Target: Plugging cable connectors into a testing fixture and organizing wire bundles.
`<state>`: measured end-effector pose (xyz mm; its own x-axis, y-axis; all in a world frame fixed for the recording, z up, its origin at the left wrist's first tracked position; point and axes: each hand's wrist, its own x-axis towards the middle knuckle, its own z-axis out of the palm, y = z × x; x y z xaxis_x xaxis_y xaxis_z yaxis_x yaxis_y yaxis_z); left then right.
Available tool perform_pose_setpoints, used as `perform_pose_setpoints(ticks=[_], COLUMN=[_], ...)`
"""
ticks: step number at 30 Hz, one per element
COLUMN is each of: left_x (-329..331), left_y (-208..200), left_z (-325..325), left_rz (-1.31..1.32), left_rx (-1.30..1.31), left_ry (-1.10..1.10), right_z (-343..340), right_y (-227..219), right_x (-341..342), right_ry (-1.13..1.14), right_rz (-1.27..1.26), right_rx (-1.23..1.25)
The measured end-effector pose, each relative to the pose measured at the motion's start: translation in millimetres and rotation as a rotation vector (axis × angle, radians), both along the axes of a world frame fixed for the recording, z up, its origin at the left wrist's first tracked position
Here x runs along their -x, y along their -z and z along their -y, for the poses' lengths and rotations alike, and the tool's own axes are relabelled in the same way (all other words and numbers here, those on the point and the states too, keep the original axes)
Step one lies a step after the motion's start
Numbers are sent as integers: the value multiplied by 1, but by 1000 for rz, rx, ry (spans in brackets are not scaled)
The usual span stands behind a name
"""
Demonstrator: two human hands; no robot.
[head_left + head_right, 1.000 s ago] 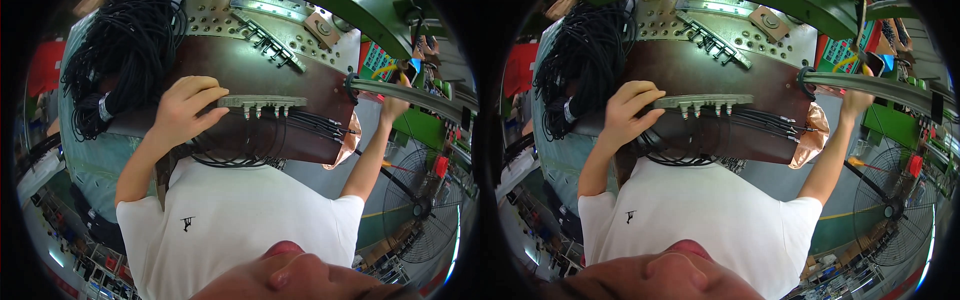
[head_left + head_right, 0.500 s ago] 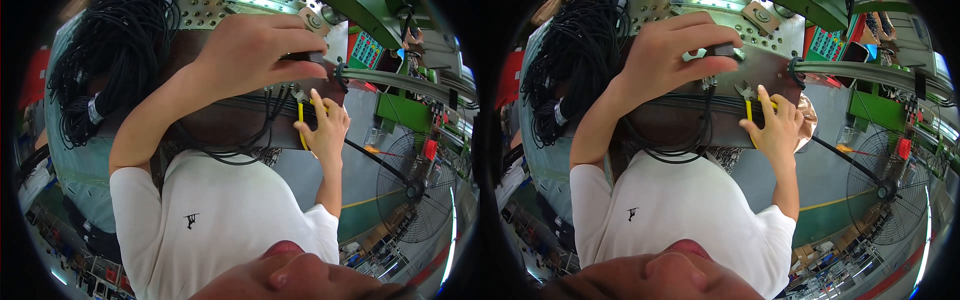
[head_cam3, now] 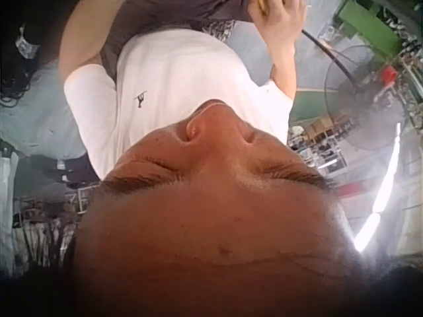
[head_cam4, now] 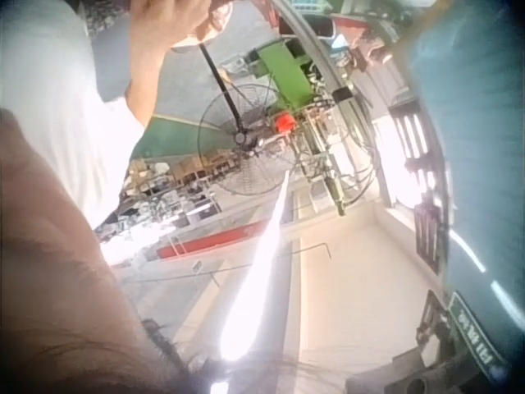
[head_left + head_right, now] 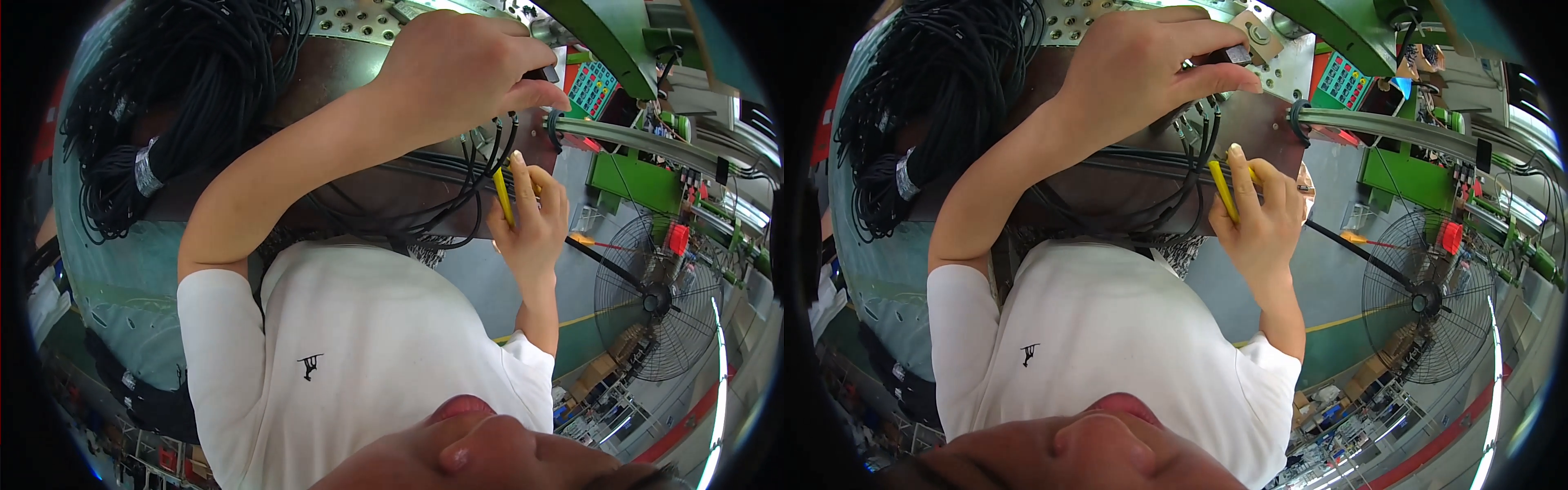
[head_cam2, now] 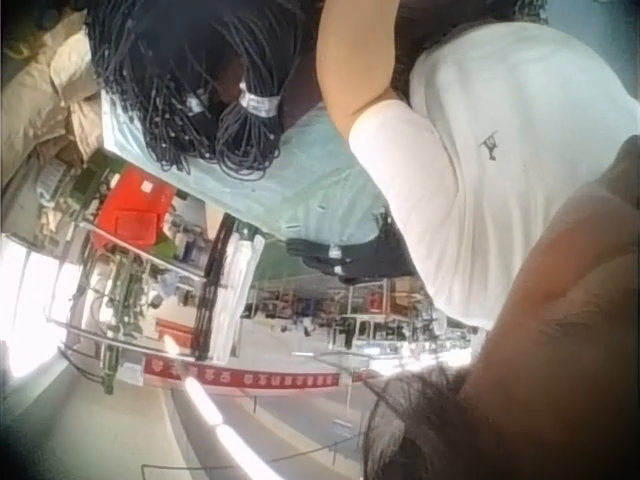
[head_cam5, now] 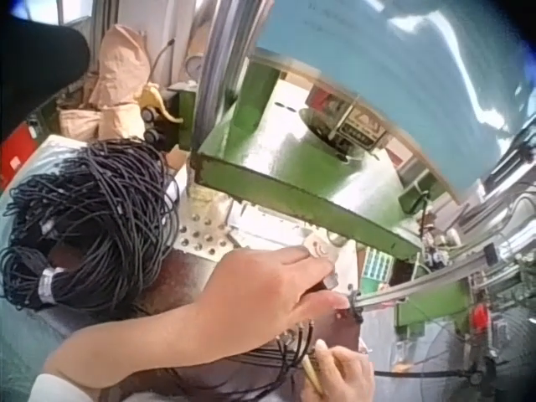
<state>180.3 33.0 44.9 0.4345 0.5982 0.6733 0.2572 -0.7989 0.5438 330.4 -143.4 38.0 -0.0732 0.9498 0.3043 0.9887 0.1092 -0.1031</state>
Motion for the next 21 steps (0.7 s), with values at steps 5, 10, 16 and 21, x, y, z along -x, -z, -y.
perform_pose_setpoints(ticks=[5, 10, 16, 21], left_x=[-1, -3, -5, -1], left_y=[2, 3, 3, -15], left_z=[1, 2, 3, 6], left_rz=[18, 52, 19, 136], left_rx=[-15, -2, 15, -179], left_ry=[9, -2, -11, 26], right_z=[-3, 0, 5, 1], right_y=[5, 7, 24, 27], right_x=[8, 19, 19, 10], right_ry=[9, 61, 90, 39], right_rz=[169, 231, 172, 64], right_rx=[-55, -44, -79, -81])
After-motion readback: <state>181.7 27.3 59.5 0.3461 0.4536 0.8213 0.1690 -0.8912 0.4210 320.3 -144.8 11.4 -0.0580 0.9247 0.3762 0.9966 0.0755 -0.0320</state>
